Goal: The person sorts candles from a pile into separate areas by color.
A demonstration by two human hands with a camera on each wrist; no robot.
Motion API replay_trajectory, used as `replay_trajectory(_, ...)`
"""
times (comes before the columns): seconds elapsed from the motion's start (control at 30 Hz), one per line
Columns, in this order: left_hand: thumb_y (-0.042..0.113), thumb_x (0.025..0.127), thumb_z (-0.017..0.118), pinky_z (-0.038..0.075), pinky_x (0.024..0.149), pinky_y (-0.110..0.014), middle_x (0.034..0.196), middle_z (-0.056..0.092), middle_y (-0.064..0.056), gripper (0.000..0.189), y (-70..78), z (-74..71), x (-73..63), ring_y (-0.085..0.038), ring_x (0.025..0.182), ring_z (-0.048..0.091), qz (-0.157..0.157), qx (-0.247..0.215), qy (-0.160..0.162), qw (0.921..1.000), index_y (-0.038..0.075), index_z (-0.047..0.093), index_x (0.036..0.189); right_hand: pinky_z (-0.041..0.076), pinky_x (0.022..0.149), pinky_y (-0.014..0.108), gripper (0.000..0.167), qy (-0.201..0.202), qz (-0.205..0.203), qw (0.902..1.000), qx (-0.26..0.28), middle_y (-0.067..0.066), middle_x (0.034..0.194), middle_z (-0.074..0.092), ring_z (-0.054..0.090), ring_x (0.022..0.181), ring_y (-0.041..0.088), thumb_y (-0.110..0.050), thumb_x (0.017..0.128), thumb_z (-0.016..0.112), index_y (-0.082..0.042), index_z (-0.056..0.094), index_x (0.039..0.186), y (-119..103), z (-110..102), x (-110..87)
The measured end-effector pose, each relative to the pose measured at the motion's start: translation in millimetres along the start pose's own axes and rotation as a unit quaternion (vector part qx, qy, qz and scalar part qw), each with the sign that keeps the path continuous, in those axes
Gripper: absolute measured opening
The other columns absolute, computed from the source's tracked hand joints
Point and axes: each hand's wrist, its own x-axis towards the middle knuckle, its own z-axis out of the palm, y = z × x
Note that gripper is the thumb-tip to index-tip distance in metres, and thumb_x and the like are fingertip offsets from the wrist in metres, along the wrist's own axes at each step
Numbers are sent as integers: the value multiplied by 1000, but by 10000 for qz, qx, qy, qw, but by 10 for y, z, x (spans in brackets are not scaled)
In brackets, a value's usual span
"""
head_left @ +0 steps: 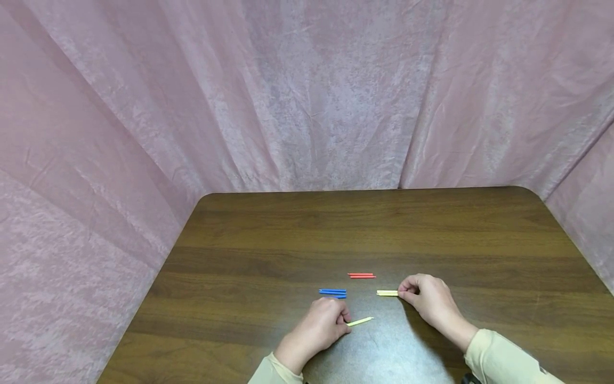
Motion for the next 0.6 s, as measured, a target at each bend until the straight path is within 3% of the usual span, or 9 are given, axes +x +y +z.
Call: replay_trajectory(0.6,17,70,83,34,55,-14,57,48,17,18,-12,8,4,4,57,42,-50,155,-15,9999,19,65,70,42,65,35,18,265,-255,9991,-194,-11,69,55,51,66,9,-5,77,76,-20,67,73,-4,0,-22)
